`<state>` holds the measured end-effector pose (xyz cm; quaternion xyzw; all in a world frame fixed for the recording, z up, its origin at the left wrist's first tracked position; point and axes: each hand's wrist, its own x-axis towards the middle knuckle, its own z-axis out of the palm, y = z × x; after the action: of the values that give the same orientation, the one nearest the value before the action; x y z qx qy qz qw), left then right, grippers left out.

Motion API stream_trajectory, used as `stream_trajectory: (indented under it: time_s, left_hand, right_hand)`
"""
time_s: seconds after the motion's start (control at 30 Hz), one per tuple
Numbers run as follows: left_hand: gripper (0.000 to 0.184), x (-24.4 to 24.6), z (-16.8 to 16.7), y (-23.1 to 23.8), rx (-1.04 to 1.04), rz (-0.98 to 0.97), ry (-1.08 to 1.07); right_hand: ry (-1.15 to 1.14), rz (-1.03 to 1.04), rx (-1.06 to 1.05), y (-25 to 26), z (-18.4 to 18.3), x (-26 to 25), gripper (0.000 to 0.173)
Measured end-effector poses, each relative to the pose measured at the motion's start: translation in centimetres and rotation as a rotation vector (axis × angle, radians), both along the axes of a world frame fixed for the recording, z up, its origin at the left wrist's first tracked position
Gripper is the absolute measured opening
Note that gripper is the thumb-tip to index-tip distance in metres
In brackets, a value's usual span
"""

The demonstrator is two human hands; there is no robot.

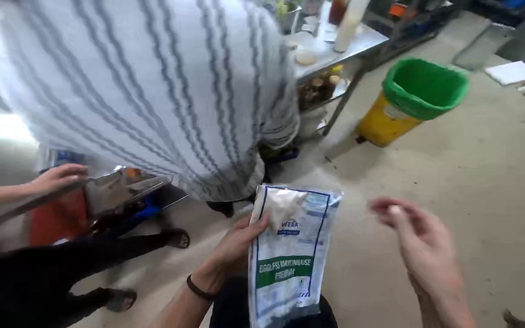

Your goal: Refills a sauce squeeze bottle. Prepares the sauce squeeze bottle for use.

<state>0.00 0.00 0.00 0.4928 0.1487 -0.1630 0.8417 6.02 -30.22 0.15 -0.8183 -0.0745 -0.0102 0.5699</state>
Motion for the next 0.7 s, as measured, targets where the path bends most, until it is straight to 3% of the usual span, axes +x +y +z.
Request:
stream_trajectory:
  time_s: [0.03,0.13,0.2,0.37,0.47,0.53,0.63,0.7]
  left_hand:
    - [0.026,1.5,0.3,-2.1,0.016,-0.010,-0.015]
    - [0.032,6.1,0.6,-8.1,0.036,-0.040,-0.134]
    - [0.042,8.9,0.9,-11.3,0.043,-0.038,-0.188]
    - [0.045,17.7,0.2,-16.2,0.165,0.078,-0.208]
    - [0.049,24.6,-1.5,-17.5,0.244,0.109,-0.284]
    - [0.053,29.8,-2.3,-18.7,0.416,0.155,-0.348]
    - [0.074,37.3,-2.6,-20.0,0.681,0.200,-0.301]
    - [0.076,42.4,-2.0,-21.0,0.615,0.189,-0.233]
  right_hand:
    - [-0.135,-0.055,-0.093,-1.2,1.5,0.2,0.046]
    - [-0.254,0.042,-0.383,0.4,2.3,2.1,0.128]
    - [-0.204,0.109,-0.484,1.5,0.2,5.4,0.152]
    - [0.114,0.249,-0.345,-0.9,-2.1,16.0,0.151]
    - [0.237,0.293,-0.244,-2.0,-2.8,23.8,0.135]
    - [0.288,0.314,-0.259,-2.9,-2.8,29.7,0.122]
    - [0.302,0.368,-0.286,-4.1,-2.3,38.1,0.099]
    - [0.307,0.381,-0.294,-5.1,-1.2,43.4,0.091]
